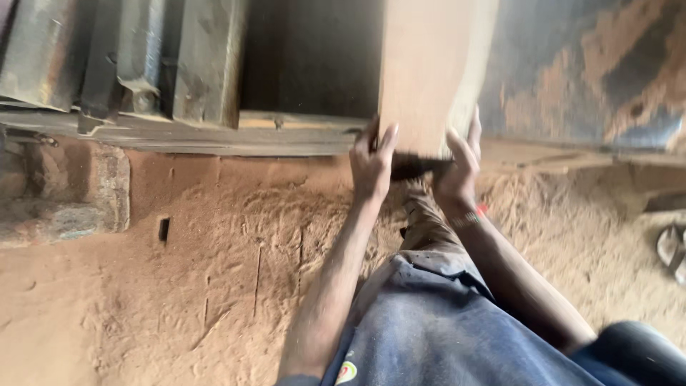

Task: The person manipulates and checks various pieces of wood by hand on a workshop surface, turning them over and moving them to different positions.

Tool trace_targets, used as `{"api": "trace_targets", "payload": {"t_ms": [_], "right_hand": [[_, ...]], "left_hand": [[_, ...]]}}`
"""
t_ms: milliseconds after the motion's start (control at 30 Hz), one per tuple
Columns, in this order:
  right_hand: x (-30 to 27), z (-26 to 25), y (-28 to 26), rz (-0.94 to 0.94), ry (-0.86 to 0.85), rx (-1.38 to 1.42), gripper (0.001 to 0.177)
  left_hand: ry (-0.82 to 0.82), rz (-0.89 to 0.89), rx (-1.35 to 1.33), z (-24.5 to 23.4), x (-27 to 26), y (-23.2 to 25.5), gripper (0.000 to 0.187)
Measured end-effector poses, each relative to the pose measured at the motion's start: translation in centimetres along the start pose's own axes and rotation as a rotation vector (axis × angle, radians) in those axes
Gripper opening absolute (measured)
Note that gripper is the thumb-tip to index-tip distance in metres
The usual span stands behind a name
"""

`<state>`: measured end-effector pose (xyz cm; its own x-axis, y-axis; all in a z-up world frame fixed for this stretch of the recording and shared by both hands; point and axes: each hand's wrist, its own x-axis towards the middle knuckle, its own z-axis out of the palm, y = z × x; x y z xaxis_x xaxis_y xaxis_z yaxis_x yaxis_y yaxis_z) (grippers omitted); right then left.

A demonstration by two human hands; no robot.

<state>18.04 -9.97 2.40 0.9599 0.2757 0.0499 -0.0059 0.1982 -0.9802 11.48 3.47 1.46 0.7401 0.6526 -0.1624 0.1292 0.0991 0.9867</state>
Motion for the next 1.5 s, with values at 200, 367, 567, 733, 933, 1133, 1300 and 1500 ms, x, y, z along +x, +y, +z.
{"api": "trace_targets", "payload": {"t_ms": [200, 367, 567, 733, 933, 1133, 1300, 1500], "right_hand": [[0.7, 2.0, 3.9, -0.148, 0.285, -0.008, 0.081], [1.4, 1.3, 5.5, -0.157, 0.316, 0.029, 0.081], [2.5, 0.4, 5.6, -0.234, 0.254, -0.677, 0.03], [2.3, 2.2, 2.6, -0.107, 0.215, 0.152, 0.075], [4.4, 4.3, -0.2, 0.001, 0.248, 0.29, 0.096], [6.3, 4.9, -0.4, 0.046, 0.285, 0.261, 0.097], [7.5, 5.4, -0.1, 0.052, 0.299, 0.247, 0.096], [9.2, 5.7, -0.1, 0.032, 0.285, 0.235, 0.094]], "left_hand": [[0.061, -0.025, -0.016, 0.7, 0.1, 0.3, 0.075], [0.142, 0.061, 0.19, 1.1, 0.0, 0.8, 0.069], [0.155, 0.162, 0.206, 1.5, 0.9, 0.5, 0.057], [0.206, 0.2, 0.288, 2.0, 2.0, 0.7, 0.051], [0.23, 0.211, 0.346, 2.7, 3.7, 1.6, 0.049], [0.232, 0.197, 0.372, 3.2, 5.4, 2.3, 0.048], [0.224, 0.193, 0.348, 3.5, 7.0, 2.4, 0.049], [0.254, 0.19, 0.406, 4.1, 8.6, 2.6, 0.048]]}}
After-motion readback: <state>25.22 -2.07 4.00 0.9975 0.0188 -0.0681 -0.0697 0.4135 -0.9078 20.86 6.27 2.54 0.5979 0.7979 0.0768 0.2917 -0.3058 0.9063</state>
